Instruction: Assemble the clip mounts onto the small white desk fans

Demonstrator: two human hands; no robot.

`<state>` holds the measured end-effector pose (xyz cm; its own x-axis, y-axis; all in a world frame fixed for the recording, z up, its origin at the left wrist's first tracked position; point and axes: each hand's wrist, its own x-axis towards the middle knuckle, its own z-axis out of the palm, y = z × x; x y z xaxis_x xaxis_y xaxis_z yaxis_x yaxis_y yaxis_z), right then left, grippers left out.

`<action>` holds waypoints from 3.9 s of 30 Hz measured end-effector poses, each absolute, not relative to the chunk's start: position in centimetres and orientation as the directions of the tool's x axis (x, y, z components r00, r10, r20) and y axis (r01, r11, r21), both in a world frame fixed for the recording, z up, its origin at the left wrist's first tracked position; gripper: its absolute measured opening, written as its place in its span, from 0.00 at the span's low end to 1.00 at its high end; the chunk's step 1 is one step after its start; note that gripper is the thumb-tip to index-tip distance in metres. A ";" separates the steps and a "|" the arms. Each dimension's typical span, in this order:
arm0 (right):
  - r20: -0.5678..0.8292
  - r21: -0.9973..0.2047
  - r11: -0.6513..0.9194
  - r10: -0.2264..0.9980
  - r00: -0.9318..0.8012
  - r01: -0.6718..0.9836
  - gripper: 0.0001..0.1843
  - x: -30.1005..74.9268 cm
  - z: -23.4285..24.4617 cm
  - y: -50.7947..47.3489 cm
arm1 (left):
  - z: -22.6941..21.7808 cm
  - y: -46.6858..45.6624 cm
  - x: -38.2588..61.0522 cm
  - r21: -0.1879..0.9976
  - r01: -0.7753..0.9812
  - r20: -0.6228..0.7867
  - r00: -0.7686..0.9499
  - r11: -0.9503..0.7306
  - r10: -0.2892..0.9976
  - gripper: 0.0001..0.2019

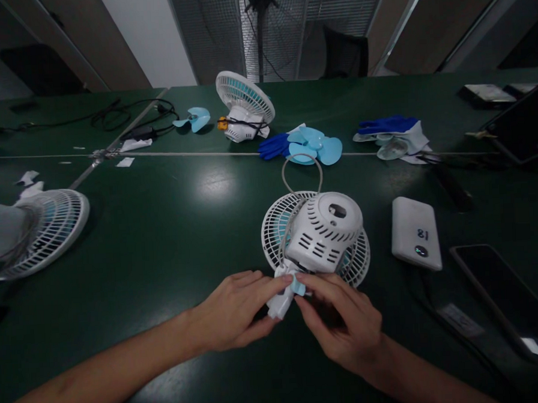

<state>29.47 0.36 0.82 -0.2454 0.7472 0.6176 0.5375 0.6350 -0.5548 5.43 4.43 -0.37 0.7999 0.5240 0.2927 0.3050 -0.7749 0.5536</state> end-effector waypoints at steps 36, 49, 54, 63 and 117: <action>0.635 -0.457 0.697 0.690 -0.346 0.553 0.15 30.3 0.9 0.8 | -0.4 4.4 5.4 0.484 0.319 0.297 0.816 -0.815 0.496 0.30; 0.632 -0.449 0.631 0.725 -0.274 0.633 0.13 30.3 0.2 0.8 | -0.1 4.2 5.5 0.415 0.345 0.284 0.830 -0.842 0.480 0.29; 0.629 -0.456 0.606 0.738 -0.246 0.652 0.09 30.3 0.2 0.7 | -0.1 4.2 5.6 0.405 0.340 0.296 0.829 -0.849 0.474 0.28; 0.645 -0.464 0.670 0.704 -0.297 0.580 0.07 30.1 0.9 0.7 | -0.2 4.2 5.5 0.435 0.327 0.324 0.812 -0.839 0.485 0.28; 0.665 -0.453 0.631 0.710 -0.233 0.630 0.15 30.3 0.8 0.8 | -0.4 4.2 5.3 0.422 0.341 0.318 0.812 -0.840 0.489 0.28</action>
